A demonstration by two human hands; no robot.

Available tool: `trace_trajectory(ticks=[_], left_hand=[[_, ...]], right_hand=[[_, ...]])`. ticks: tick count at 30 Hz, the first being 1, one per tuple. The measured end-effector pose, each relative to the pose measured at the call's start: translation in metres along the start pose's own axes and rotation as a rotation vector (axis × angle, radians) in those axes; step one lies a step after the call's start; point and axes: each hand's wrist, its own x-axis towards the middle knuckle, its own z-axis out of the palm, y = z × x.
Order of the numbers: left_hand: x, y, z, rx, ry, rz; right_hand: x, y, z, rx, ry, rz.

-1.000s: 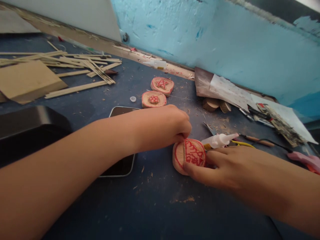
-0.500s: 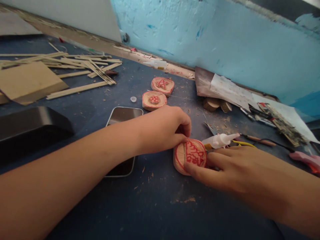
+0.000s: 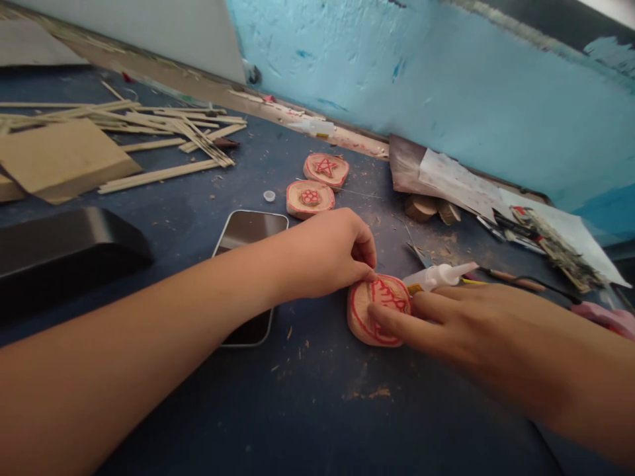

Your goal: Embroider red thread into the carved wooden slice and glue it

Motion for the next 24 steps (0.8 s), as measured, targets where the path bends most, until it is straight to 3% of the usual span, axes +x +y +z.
trace_trajectory(ticks=[24], left_hand=[[-0.002,-0.002,0.005,-0.002,0.06,0.023]], right_hand=[[0.008,-0.001,-0.015,-0.257,-0.088,-0.083]])
